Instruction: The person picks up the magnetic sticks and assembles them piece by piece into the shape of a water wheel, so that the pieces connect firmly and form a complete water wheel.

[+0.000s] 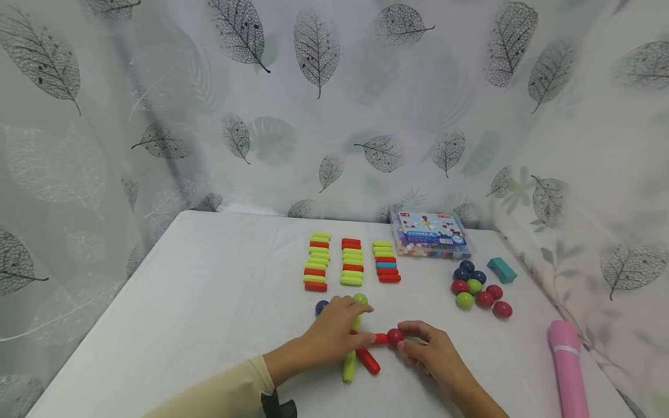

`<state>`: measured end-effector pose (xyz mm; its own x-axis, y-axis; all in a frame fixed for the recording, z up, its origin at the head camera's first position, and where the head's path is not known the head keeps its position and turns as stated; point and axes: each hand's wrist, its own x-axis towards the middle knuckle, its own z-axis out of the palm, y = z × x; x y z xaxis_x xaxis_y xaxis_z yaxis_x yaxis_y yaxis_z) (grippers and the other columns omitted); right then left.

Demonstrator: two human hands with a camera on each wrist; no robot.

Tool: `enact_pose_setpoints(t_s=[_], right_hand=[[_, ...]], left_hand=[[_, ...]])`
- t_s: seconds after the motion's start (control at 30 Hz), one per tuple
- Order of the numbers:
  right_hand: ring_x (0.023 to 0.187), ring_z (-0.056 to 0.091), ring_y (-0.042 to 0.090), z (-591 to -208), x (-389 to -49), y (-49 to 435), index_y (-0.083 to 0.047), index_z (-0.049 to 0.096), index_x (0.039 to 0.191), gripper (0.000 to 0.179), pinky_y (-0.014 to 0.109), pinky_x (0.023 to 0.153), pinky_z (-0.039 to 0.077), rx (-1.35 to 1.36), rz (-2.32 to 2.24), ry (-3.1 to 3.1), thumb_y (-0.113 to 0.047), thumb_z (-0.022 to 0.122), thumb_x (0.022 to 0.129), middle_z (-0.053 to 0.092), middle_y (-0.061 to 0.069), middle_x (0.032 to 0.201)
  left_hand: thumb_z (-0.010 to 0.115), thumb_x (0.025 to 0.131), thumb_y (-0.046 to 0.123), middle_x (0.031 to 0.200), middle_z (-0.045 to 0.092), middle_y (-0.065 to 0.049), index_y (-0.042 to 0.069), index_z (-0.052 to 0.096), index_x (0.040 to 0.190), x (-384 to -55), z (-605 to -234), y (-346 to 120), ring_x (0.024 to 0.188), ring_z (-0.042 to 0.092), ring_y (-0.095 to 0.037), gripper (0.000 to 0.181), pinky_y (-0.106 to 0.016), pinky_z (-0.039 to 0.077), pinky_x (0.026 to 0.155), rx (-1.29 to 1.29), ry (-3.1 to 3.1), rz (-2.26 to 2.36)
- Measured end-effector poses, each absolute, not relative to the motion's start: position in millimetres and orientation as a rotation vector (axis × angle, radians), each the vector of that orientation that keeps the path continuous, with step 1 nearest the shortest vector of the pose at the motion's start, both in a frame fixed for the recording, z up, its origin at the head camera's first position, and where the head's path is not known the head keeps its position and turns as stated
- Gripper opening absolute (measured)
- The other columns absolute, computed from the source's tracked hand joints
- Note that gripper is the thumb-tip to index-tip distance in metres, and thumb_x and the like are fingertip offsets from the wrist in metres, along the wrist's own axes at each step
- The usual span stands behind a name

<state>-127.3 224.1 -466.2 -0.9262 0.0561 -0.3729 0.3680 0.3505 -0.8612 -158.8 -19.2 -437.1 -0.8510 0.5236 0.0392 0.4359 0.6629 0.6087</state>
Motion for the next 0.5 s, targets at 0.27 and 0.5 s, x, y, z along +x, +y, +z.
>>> enact_pose_setpoints(t_s=[0.27, 0.5], right_hand=[[0.076, 0.062, 0.025, -465.4, -129.4, 227.6, -0.010, 0.066, 0.131, 0.046, 0.025, 0.051, 0.040, 0.399, -1.657, 2.295, -0.022, 0.079, 0.088, 0.068, 0.006, 0.122], [0.083, 0.057, 0.021, -452.3, -141.6, 245.3, -0.011, 0.059, 0.140, 0.050, 0.024, 0.058, 0.044, 0.496, -1.779, 2.236, -0.026, 0.074, 0.095, 0.068, 0.003, 0.121]], left_hand=[[0.080, 0.087, 0.037, 0.135, 0.059, -0.005, 0.016, 0.063, 0.138, -165.8, -435.8, -66.8, 0.125, 0.051, -0.024, 0.058, -0.045, 0.057, 0.095, 0.627, 2.814, 1.018], [0.081, 0.085, 0.039, 0.150, 0.052, -0.009, 0.018, 0.061, 0.141, -163.6, -446.5, -97.1, 0.137, 0.046, -0.033, 0.064, -0.054, 0.052, 0.102, 0.627, 2.711, 0.942]])
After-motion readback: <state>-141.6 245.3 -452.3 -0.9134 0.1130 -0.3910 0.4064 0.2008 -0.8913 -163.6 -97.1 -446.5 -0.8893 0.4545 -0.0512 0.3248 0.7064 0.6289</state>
